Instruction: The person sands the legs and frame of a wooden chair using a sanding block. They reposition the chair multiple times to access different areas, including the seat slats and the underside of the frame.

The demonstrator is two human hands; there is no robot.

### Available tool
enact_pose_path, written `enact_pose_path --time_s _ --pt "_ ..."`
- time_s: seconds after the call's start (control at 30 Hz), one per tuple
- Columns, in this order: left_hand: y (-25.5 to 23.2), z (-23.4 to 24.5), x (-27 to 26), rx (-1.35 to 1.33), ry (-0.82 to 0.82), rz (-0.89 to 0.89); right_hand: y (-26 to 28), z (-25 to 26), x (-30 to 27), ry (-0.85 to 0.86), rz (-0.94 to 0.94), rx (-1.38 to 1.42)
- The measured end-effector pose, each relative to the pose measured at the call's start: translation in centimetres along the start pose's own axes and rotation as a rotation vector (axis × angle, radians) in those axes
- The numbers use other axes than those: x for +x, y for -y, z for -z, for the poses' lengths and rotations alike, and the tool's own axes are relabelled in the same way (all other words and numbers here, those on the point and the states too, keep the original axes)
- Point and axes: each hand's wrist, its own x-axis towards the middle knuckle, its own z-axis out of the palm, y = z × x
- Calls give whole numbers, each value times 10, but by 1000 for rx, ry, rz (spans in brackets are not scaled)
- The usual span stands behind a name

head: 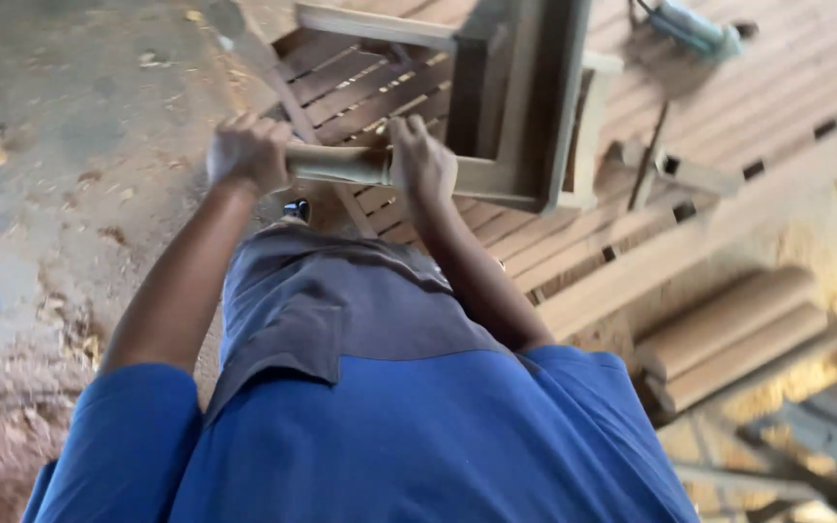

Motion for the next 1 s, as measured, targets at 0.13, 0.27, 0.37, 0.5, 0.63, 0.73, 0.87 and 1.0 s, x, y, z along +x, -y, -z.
enact_pose_path --time_s 0.13,0.27,0.37,0.5,0.63,0.73,0.87,1.0 --pt "-6 24 -7 49 4 19 17 38 -52 -184 32 74" --pt "-3 23 0 21 -12 43 33 34 -5 -295 36 -116" --pt "4 34 9 188 268 -17 28 22 35 197 -196 153" --pt "6 32 11 112 278 -22 48 55 -41 -123 -46 145" --pt "-2 37 12 -154 305 3 53 29 -147 86 -186 -4" --pt "-39 56 45 -306 368 -94 43 14 -187 157 -522 244" --pt "-122 -9 78 -438 342 -220 34 18 -201 -94 -848 467" --pt "-134 -16 127 -558 718 -18 68 62 -137 -309 -901 465"
